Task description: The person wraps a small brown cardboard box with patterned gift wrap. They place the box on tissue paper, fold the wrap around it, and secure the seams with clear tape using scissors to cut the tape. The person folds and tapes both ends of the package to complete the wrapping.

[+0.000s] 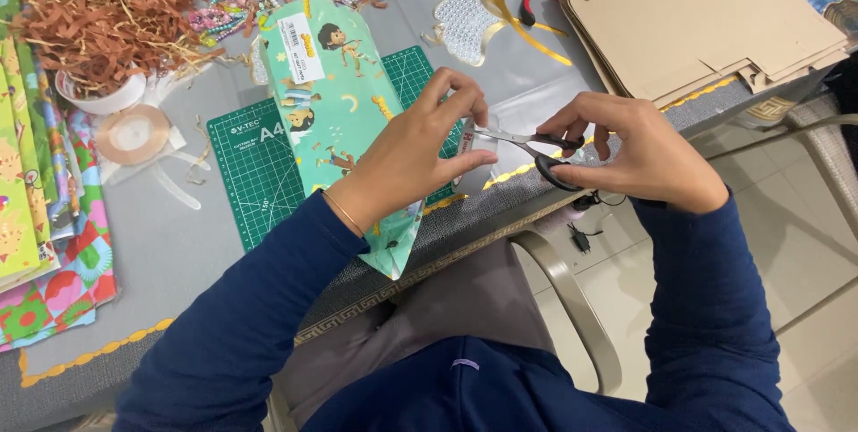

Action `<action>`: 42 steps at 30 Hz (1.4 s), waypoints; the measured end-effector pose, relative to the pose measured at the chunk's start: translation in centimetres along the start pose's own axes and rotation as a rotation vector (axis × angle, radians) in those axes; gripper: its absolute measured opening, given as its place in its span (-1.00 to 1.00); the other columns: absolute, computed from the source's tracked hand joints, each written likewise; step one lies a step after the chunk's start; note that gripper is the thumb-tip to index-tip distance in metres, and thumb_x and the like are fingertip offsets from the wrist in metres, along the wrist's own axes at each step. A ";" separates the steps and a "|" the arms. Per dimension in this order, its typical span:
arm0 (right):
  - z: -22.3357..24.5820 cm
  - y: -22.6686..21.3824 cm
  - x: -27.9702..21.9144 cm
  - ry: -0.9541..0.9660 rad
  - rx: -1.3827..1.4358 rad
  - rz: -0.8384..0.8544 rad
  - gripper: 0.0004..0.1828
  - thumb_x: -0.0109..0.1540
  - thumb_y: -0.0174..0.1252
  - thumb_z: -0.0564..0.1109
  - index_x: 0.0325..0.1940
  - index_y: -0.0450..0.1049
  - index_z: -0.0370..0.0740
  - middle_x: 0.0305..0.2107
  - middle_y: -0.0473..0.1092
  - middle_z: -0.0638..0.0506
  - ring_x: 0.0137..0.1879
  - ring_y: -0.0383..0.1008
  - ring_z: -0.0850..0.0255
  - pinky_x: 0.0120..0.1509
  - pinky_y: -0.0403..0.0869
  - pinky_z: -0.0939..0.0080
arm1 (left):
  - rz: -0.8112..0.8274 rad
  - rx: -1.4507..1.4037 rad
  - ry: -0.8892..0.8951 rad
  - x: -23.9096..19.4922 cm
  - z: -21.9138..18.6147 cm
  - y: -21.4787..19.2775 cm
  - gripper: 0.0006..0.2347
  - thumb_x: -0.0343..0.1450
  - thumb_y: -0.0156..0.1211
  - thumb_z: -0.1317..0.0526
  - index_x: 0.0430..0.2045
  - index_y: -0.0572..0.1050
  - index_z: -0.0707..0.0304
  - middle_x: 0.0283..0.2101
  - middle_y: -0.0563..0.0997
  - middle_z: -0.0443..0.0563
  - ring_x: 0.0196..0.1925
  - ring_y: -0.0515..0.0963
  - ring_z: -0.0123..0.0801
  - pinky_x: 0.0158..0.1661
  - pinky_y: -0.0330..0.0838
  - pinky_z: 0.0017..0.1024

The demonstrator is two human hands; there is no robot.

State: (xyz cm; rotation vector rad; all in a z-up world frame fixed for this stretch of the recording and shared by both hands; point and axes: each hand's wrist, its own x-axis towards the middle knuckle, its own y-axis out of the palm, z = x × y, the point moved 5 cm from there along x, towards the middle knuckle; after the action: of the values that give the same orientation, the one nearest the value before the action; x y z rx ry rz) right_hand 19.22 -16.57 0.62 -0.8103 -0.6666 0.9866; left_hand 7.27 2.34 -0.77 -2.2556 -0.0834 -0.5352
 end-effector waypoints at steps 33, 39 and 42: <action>-7.5 5.0 2.0 0.069 -0.530 -0.216 -0.67 0.34 0.10 -0.14 0.16 0.56 -0.23 0.08 0.46 -0.17 0.19 0.45 -0.10 0.11 0.47 -0.16 | -0.071 -0.081 -0.022 -1.5 1.3 0.2 -0.36 0.41 0.48 0.19 0.25 0.09 0.11 0.14 0.32 0.08 0.19 0.67 -0.26 -0.21 0.62 -0.32; 3.9 8.8 2.8 -0.238 0.229 0.038 0.20 0.12 0.37 0.14 0.59 -0.21 -0.29 0.58 -0.19 -0.21 0.67 -0.09 -0.14 0.66 0.01 -0.19 | -0.154 -0.129 0.047 -2.6 1.7 0.0 -0.32 0.50 0.45 0.11 0.35 -0.01 -0.02 0.26 0.31 0.10 0.26 0.71 -0.20 -0.18 0.71 -0.31; 3.0 8.9 3.2 -0.148 0.228 -0.110 0.00 0.13 0.40 0.06 0.50 0.04 -0.28 0.41 0.08 -0.14 0.51 0.14 0.02 0.40 0.26 0.08 | -0.176 -0.048 0.014 -4.4 1.2 -2.1 -0.28 0.61 0.31 -0.05 0.47 -0.18 -0.16 0.45 0.29 0.16 0.46 0.61 -0.11 -0.26 0.63 -0.36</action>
State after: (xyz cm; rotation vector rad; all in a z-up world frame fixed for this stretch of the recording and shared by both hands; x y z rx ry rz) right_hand 14.09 -10.06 -4.76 -0.4991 -0.7032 1.0081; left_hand 3.23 5.10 -1.77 -2.3041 -0.2659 -0.6520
